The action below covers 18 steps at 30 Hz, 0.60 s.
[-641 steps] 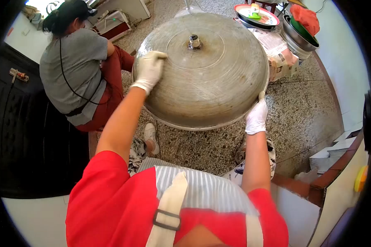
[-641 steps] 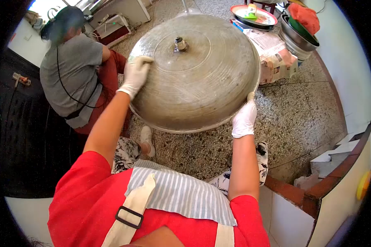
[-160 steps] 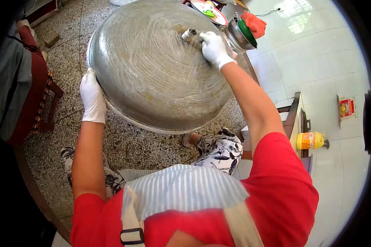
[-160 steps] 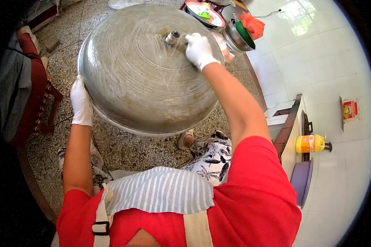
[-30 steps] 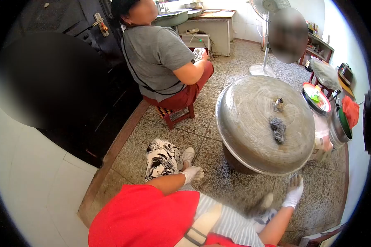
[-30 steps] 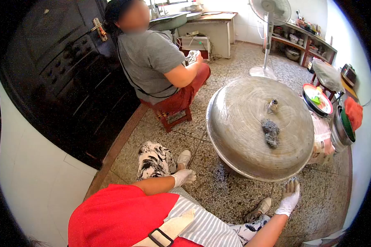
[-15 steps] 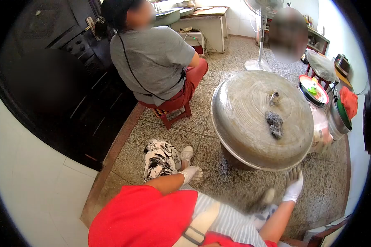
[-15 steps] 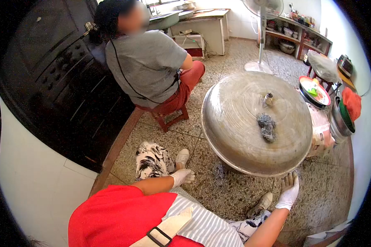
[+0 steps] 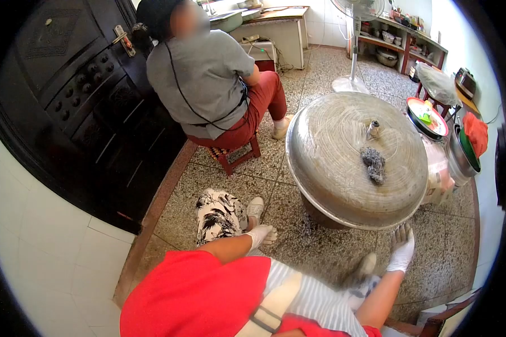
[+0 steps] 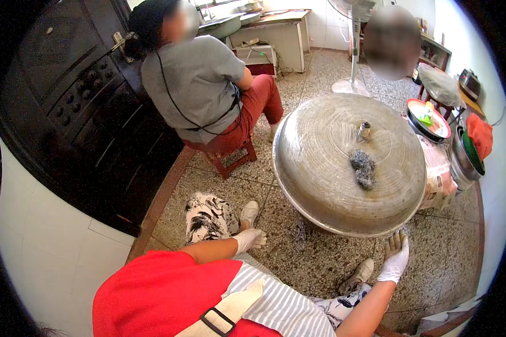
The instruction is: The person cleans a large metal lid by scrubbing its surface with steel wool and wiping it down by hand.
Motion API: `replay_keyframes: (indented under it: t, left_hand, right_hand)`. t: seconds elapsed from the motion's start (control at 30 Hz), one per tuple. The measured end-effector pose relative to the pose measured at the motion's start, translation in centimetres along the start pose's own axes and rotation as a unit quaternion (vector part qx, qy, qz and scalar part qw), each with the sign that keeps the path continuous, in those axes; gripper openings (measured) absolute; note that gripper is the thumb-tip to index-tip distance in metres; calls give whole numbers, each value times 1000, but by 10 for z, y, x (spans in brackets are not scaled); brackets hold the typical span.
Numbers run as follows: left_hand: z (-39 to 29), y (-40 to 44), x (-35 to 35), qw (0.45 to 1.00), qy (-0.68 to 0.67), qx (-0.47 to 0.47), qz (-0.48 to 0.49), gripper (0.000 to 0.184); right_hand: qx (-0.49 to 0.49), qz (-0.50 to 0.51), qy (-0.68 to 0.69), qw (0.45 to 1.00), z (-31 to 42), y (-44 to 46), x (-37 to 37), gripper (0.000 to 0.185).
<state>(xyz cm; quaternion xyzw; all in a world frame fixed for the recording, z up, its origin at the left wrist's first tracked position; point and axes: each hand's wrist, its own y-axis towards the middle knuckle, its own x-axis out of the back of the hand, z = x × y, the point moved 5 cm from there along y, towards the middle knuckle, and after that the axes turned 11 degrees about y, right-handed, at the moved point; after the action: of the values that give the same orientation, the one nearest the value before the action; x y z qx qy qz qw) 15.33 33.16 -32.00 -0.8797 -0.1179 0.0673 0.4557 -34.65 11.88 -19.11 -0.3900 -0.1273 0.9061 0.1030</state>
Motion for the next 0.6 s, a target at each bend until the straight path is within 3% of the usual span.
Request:
replay_keyframes:
  t: [0.6]
  left_hand:
    - [4,7,3,1000,-5,18,-2,26]
  right_hand:
    - [-13,1,-25,1000,0,-11,-18,57]
